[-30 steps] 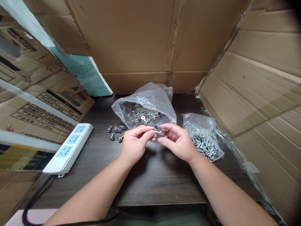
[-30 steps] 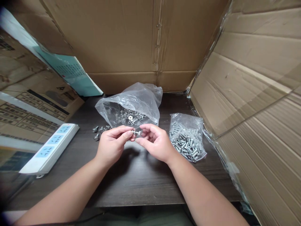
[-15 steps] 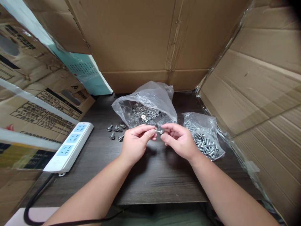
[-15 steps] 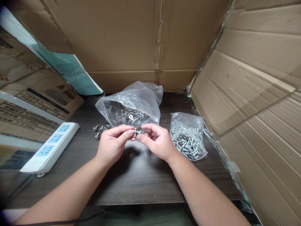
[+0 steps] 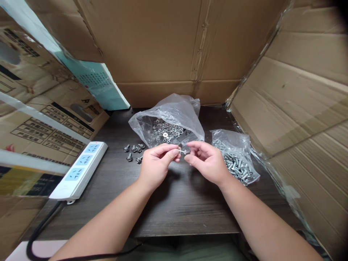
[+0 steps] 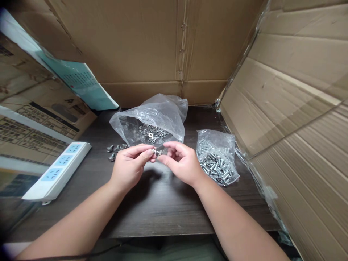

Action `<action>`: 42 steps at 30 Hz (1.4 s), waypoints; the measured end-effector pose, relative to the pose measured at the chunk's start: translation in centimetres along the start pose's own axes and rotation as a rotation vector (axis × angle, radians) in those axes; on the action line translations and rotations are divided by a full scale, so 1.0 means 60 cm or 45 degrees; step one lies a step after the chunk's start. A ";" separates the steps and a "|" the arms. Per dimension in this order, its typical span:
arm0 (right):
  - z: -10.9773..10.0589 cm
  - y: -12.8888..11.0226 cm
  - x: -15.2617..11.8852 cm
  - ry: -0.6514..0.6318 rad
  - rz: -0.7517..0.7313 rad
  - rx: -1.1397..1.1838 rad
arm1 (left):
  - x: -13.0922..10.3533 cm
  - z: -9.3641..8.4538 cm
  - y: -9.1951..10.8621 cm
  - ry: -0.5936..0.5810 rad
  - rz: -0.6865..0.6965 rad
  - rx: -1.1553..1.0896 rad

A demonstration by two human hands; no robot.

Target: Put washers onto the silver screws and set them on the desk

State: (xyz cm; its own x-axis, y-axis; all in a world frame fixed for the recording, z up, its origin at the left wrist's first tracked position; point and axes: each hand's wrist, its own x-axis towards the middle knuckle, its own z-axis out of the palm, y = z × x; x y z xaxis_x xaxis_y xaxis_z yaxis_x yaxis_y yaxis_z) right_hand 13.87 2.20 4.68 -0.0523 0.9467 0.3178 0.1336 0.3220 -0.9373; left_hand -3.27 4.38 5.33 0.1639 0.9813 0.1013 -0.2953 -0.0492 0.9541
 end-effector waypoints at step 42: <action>-0.011 -0.008 0.002 -0.109 0.075 -0.080 | -0.001 -0.006 0.021 -0.080 0.242 0.405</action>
State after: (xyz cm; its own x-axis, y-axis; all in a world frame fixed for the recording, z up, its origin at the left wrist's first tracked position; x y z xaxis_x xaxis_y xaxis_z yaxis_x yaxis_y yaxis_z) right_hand 14.46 2.14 5.28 -0.1268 0.9607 0.2468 0.2008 0.2685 -0.9421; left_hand -3.95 4.35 6.42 0.1945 0.9361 0.2929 -0.0207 -0.2946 0.9554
